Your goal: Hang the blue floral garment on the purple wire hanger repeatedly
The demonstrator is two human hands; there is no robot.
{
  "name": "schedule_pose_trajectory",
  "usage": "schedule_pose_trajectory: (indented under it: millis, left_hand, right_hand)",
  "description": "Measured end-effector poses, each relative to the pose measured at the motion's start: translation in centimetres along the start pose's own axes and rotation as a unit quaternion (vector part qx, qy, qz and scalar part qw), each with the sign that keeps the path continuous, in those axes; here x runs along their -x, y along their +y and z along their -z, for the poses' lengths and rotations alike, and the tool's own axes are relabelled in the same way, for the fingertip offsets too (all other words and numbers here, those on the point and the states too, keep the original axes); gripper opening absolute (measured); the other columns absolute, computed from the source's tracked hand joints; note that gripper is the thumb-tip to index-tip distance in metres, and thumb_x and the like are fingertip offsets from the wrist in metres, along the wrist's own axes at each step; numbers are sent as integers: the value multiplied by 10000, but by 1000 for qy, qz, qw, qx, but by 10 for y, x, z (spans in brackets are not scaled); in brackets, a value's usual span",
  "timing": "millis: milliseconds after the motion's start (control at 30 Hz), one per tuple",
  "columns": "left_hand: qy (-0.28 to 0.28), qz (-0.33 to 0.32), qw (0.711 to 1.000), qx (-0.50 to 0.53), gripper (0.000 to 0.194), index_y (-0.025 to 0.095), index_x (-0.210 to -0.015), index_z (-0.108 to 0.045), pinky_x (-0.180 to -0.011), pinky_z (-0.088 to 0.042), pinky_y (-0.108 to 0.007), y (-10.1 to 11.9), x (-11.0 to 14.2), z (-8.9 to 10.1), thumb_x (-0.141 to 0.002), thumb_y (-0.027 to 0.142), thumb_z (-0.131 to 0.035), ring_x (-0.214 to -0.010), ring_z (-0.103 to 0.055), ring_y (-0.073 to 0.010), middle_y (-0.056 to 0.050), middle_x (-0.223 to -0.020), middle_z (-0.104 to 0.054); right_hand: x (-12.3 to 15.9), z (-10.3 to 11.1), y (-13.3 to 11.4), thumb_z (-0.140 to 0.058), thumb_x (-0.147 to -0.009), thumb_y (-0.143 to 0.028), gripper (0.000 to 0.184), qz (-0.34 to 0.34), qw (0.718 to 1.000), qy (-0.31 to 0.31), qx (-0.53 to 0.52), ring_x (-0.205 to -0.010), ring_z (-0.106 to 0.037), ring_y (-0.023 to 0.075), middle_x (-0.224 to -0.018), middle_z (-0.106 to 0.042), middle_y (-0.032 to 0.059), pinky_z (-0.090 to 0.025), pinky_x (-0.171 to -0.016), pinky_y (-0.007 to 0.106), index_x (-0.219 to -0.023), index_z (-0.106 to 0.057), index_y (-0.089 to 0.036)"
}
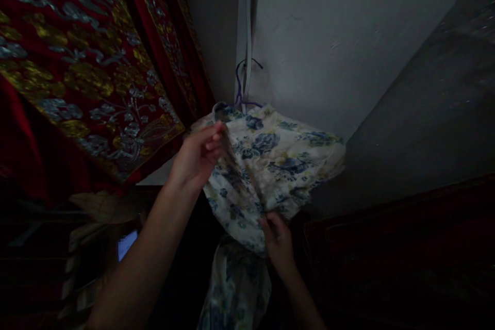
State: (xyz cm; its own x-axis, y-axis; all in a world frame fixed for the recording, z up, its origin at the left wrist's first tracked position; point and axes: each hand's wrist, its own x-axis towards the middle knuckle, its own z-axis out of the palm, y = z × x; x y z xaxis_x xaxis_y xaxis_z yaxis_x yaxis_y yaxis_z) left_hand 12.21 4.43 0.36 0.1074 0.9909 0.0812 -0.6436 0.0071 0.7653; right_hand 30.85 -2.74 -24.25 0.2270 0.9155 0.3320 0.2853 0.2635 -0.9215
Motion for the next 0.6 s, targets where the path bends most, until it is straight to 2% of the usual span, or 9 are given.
schedule_pose_trajectory:
  millis: [100, 167, 267, 300, 367, 400, 467, 533, 600]
  left_hand:
    - [-28, -70, 994, -75, 144, 121, -745, -691, -417, -299, -119, -3, 3, -17, -718, 216, -795, -443, -399, -13, 56, -580, -519]
    - [-40, -129, 978, -160, 180, 138, -735, -695, -442, -347, -151, -15, 9, -19, -728, 277, -810, -477, -461, -46, 39, -588, -562]
    - [-52, -208, 943, -255, 196, 153, -721, -675, -482, -382, -184, -33, 13, -17, -778, 304, -786, -511, -488, -70, 31, -598, -586]
    - [-56, -223, 935, -270, 193, 155, -726, -669, -489, -382, -188, -37, 13, -16, -798, 302, -771, -513, -483, -71, 33, -599, -583]
    - [-70, -234, 926, -288, 190, 159, -737, -656, -499, -380, -193, -41, 13, -15, -830, 301, -743, -516, -481, -74, 35, -601, -579]
    - [-77, -237, 922, -295, 191, 162, -742, -649, -505, -381, -195, -41, 13, -14, -841, 302, -732, -523, -487, -77, 34, -607, -581]
    - [-80, -247, 914, -311, 191, 168, -753, -634, -529, -393, -201, -39, 12, -13, -860, 305, -712, -556, -514, -89, 26, -635, -594]
    - [-69, -264, 899, -344, 188, 173, -760, -619, -553, -403, -206, -36, 11, -9, -877, 302, -690, -594, -538, -99, 19, -666, -602]
    - [-43, -280, 874, -396, 180, 178, -761, -610, -564, -404, -212, -37, 9, 1, -886, 293, -670, -607, -550, -108, 15, -683, -613]
  right_hand:
    - [-21, 12, 8, -611, -885, -465, 295, 21, 1000, -8, 20, -758, -600, 193, -751, -629, 24, -477, -716, 299, -776, -625, -191]
    - [-36, 19, -2, -635, -880, -447, 261, 36, 999, -9, 21, -844, -636, 217, -851, -685, 52, -496, -780, 333, -874, -669, -189]
    - [-63, 25, -45, -646, -918, -370, 319, 73, 997, -23, -31, -985, -668, 223, -1048, -718, 78, -515, -862, 359, -1196, -648, -214]
    - [-73, 26, -65, -634, -938, -343, 403, 95, 993, -30, -62, -1008, -673, 216, -1076, -717, 75, -522, -880, 362, -1322, -582, -235]
    - [-94, 25, -107, -594, -970, -314, 520, 163, 979, -50, -109, -945, -681, 195, -1092, -714, 65, -550, -817, 345, -1469, -456, -278]
    - [-105, 23, -126, -582, -977, -304, 516, 202, 972, -48, -109, -905, -679, 184, -1089, -714, 59, -552, -785, 330, -1475, -452, -287]
    - [-123, 18, -154, -574, -978, -275, 323, 278, 957, -51, -65, -850, -670, 167, -1005, -717, 38, -536, -764, 306, -1298, -607, -257]
    - [-133, 10, -168, -578, -969, -245, 115, 339, 940, -38, -13, -772, -652, 148, -858, -697, 11, -511, -727, 280, -1016, -680, -217]
    - [-134, 0, -173, -584, -962, -227, 115, 366, 930, -15, 8, -693, -623, 133, -750, -656, -12, -487, -678, 263, -867, -644, -203]
